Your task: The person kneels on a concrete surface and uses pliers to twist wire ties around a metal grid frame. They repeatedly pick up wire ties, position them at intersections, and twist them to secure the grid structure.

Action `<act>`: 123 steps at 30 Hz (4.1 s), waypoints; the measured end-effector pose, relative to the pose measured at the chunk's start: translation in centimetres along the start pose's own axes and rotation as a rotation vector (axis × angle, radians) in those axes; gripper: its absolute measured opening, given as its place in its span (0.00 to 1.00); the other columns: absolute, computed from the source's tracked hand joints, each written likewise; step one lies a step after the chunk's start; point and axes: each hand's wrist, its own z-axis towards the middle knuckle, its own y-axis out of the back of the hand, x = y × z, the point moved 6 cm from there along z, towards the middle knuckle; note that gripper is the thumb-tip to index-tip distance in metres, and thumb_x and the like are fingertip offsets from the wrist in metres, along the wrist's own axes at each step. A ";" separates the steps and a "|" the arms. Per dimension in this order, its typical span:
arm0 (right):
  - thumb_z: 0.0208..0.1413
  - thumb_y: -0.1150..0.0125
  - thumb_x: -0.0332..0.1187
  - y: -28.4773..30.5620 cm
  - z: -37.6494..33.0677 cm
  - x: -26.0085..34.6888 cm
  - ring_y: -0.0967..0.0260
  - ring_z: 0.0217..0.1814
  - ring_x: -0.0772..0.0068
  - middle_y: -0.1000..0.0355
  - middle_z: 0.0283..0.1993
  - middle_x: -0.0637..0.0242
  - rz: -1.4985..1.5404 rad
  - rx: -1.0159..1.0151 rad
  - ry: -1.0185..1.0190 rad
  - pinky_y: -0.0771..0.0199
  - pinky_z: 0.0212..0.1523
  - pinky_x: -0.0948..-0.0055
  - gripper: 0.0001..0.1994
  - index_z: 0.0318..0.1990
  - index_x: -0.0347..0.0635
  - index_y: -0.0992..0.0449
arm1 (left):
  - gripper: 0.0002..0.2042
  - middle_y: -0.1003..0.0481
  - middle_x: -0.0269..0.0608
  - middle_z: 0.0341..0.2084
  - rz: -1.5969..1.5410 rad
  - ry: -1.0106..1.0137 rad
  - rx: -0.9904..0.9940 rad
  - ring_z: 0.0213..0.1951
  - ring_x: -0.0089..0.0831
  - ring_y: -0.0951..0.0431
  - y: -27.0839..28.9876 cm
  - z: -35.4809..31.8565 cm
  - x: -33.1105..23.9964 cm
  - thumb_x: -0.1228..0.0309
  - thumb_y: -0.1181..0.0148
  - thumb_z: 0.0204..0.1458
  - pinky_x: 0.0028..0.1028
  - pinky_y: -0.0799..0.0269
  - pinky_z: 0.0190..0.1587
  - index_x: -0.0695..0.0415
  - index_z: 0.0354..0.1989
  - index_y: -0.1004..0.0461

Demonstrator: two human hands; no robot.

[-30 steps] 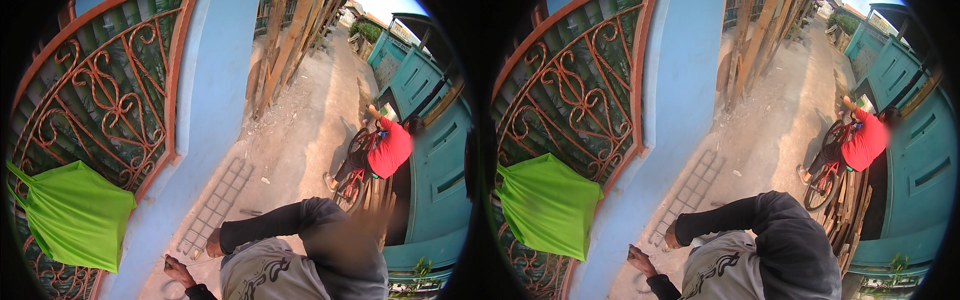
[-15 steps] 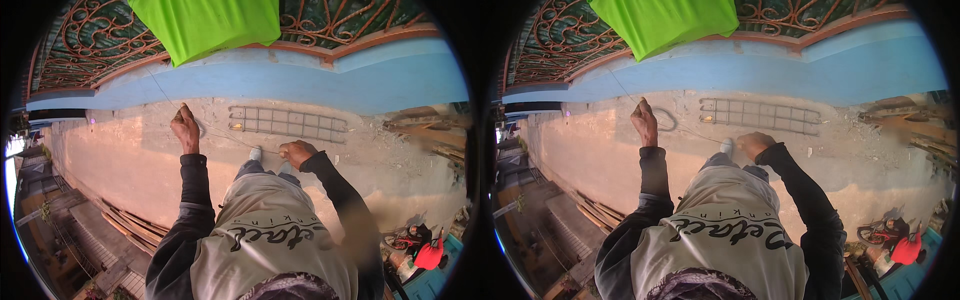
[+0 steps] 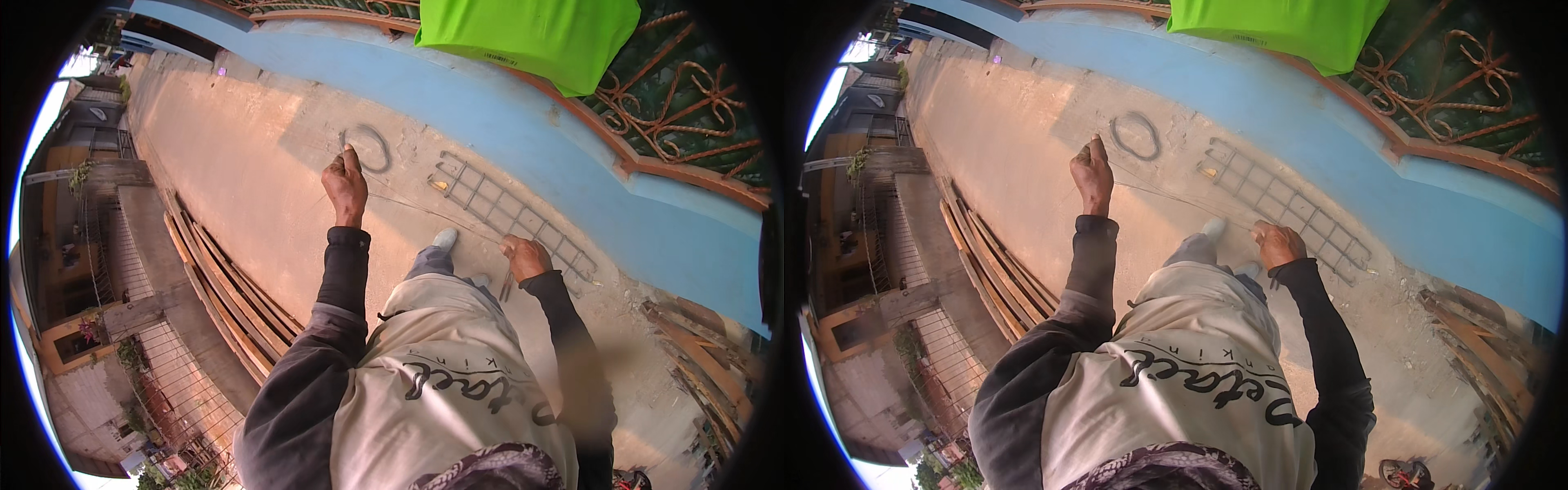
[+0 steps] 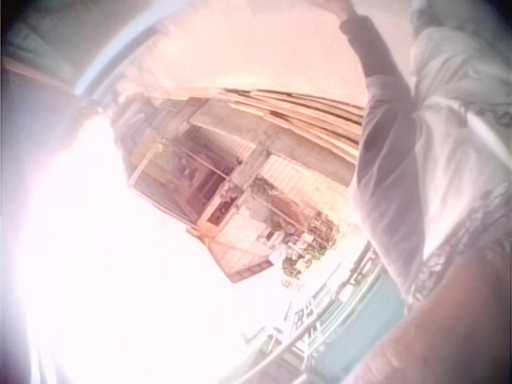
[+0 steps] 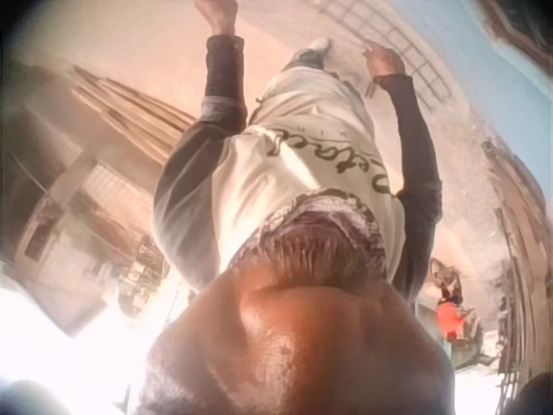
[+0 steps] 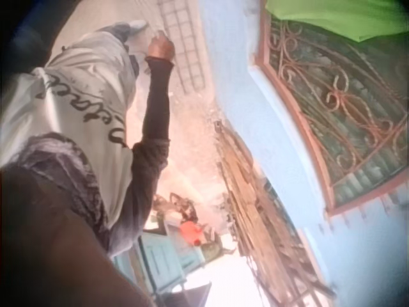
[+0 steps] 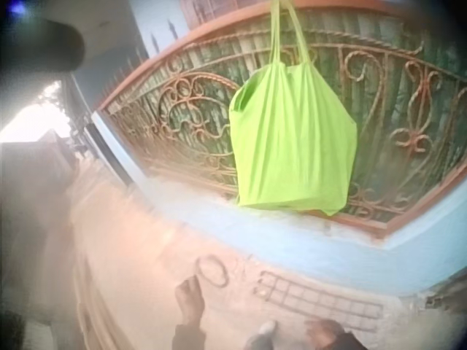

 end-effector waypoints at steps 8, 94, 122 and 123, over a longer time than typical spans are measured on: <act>0.69 0.52 0.38 1.6 -6.3 10.3 0.37 0.17 0.71 0.36 0.20 0.70 0.662 1.103 0.026 0.38 0.17 0.72 0.12 0.36 0.41 0.28 | 0.25 0.44 0.36 0.10 0.214 0.041 0.047 0.18 0.23 0.45 2.0 1.5 3.5 0.61 0.48 0.63 0.34 0.47 0.21 0.64 0.15 0.38; 0.70 0.53 0.39 16.5 -24.4 -24.0 0.32 0.32 0.67 0.35 0.25 0.67 1.705 -1.385 0.226 0.27 0.37 0.63 0.11 0.47 0.42 0.31 | 0.21 0.24 0.64 0.25 0.329 -0.140 0.968 0.32 0.58 0.22 -11.8 -20.7 7.9 0.58 0.47 0.60 0.42 0.28 0.38 0.67 0.27 0.23; 0.67 0.48 0.40 16.9 -14.8 -7.7 0.28 0.40 0.67 0.27 0.33 0.69 0.420 -1.079 -0.192 0.25 0.39 0.65 0.10 0.46 0.48 0.25 | 0.20 0.36 0.31 0.11 -0.081 0.299 1.108 0.13 0.23 0.38 -18.1 -27.7 2.6 0.61 0.44 0.60 0.30 0.41 0.20 0.58 0.16 0.33; 0.66 0.48 0.41 15.8 -14.3 -6.6 0.27 0.39 0.65 0.26 0.34 0.68 0.063 -0.917 -0.132 0.25 0.39 0.63 0.10 0.46 0.49 0.24 | 0.21 0.36 0.32 0.11 -0.059 0.277 1.077 0.14 0.22 0.38 -18.5 -26.4 3.3 0.61 0.44 0.60 0.30 0.41 0.20 0.59 0.16 0.32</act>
